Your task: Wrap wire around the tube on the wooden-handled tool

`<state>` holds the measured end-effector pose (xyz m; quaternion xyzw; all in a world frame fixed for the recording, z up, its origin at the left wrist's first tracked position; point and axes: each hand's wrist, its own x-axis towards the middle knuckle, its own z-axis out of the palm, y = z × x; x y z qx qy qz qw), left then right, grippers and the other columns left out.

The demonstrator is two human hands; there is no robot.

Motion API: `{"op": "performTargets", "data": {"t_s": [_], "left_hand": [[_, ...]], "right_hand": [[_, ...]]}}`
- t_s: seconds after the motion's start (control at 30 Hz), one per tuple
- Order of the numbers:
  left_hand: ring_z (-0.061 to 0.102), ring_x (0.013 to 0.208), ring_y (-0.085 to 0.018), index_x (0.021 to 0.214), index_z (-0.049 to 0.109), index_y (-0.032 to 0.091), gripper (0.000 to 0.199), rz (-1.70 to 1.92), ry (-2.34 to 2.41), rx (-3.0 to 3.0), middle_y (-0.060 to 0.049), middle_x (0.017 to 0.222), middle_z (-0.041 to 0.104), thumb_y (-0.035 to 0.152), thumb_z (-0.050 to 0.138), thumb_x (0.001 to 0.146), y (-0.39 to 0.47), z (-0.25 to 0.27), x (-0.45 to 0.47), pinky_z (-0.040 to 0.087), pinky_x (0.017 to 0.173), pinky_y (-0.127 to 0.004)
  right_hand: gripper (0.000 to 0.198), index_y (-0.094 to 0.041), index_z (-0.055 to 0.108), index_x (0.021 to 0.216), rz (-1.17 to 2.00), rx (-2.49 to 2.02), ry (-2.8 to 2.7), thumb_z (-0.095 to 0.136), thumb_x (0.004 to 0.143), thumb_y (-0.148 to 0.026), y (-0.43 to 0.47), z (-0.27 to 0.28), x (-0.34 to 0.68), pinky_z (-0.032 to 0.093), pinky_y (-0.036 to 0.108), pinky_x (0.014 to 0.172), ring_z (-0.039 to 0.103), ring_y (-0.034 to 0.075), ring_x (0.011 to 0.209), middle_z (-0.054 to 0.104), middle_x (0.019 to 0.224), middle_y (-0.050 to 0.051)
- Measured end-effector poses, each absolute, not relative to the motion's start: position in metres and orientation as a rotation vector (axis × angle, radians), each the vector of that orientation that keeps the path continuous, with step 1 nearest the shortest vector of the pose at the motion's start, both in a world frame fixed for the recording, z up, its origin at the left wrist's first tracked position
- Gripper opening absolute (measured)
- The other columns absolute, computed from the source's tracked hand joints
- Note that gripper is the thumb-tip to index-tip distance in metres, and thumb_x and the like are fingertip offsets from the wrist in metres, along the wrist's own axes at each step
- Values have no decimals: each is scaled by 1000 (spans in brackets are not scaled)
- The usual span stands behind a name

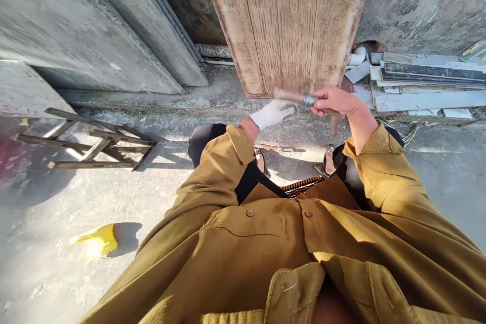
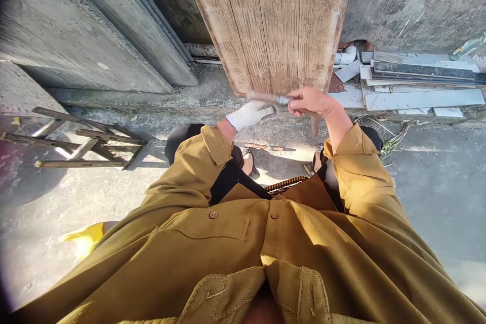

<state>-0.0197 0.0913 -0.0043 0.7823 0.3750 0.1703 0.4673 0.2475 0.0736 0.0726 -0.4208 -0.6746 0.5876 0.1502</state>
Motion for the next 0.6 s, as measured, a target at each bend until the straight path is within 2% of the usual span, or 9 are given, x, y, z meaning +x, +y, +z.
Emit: {"op": "performTargets", "data": {"t_s": [0.1,0.2,0.3,0.4,0.5,0.6], "left_hand": [[48,57,-14,106,75,12,37,370,882,1855,0,65,55,39,48,107,82,0,-10,39,57,-25],[50,60,-14,104,76,13,33,326,858,1938,1,66,56,36,52,106,76,5,-5,40,58,-25],[51,62,-15,104,78,13,35,284,891,2012,0,70,60,37,52,105,75,7,-3,42,61,-25],[58,71,-17,103,79,15,36,204,922,2101,-3,78,69,37,50,105,78,6,-5,45,69,-26],[65,81,-20,105,80,17,34,107,966,2245,-6,93,77,35,51,105,80,5,-7,46,75,-27],[66,83,-21,105,82,19,32,-11,988,2372,-6,96,79,35,54,104,81,4,-8,42,73,-28]], "right_hand": [[39,-22,58,79,1481,-1250,-1619,82,93,-49,74,71,245,49,27,62,55,14,63,63,74,2],[33,-23,57,80,1261,-1525,-1659,78,96,-43,78,62,240,47,28,64,56,16,64,60,71,1],[23,-21,62,83,957,-1765,-1978,75,96,-35,84,50,237,50,31,75,65,23,82,66,76,6],[20,-20,69,88,733,-1877,-2268,75,96,-38,90,40,237,51,37,84,69,32,100,74,89,14],[25,-21,70,82,767,-1853,-2460,85,90,-39,93,32,237,50,39,84,71,34,100,75,89,16],[35,-22,67,69,1162,-1703,-2510,97,75,-39,91,28,238,50,36,77,69,26,79,64,66,5]]}}
